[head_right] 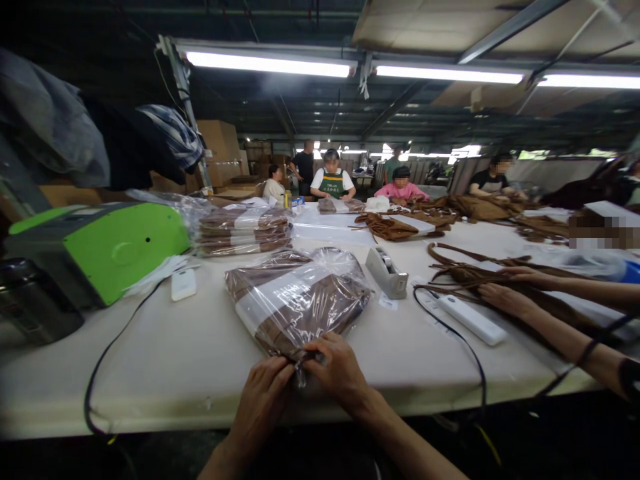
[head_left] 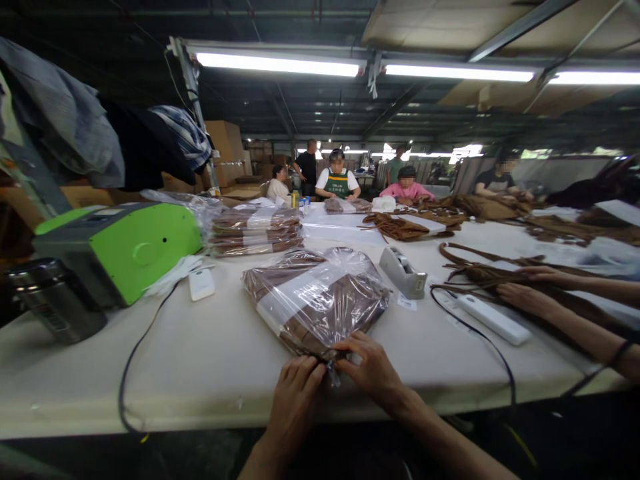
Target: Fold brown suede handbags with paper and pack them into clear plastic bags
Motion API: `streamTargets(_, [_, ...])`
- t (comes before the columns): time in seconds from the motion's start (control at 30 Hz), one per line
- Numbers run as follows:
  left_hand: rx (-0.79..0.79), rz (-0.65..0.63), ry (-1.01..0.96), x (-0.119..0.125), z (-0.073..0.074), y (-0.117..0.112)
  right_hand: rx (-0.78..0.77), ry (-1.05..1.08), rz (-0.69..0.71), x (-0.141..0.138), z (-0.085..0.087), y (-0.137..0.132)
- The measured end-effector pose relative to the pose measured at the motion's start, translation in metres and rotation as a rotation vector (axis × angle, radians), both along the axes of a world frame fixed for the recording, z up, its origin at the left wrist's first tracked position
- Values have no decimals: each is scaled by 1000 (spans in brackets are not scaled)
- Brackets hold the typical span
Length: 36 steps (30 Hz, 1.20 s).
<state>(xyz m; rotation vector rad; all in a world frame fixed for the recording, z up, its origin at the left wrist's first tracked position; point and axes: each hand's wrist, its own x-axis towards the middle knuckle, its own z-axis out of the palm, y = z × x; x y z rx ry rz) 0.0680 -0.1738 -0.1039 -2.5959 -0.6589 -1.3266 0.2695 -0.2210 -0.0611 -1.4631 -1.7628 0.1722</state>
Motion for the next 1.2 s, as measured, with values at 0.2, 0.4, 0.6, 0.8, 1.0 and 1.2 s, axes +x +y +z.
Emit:
streamTargets(0.2, [-6, 20, 4, 8, -6, 6, 235, -14, -4, -11, -29, -10])
streamTargets(0.4, [-29, 29, -78, 11, -5, 8, 318, -187, 77, -10, -39, -24])
streamTargets(0.6, [132, -149, 12, 6, 16, 18, 360, -175, 25, -13, -55, -22])
streamTargets(0.8, [85, -219, 119, 14, 30, 27, 373, -62, -56, -8, -53, -22])
streamTargets(1.0, [126, -199, 82, 25, 31, 25, 494, -214, -72, 2, -36, -13])
streamTargets(1.2, [134, -271, 169, 24, 34, 27, 488, -222, -48, 7, -41, -13])
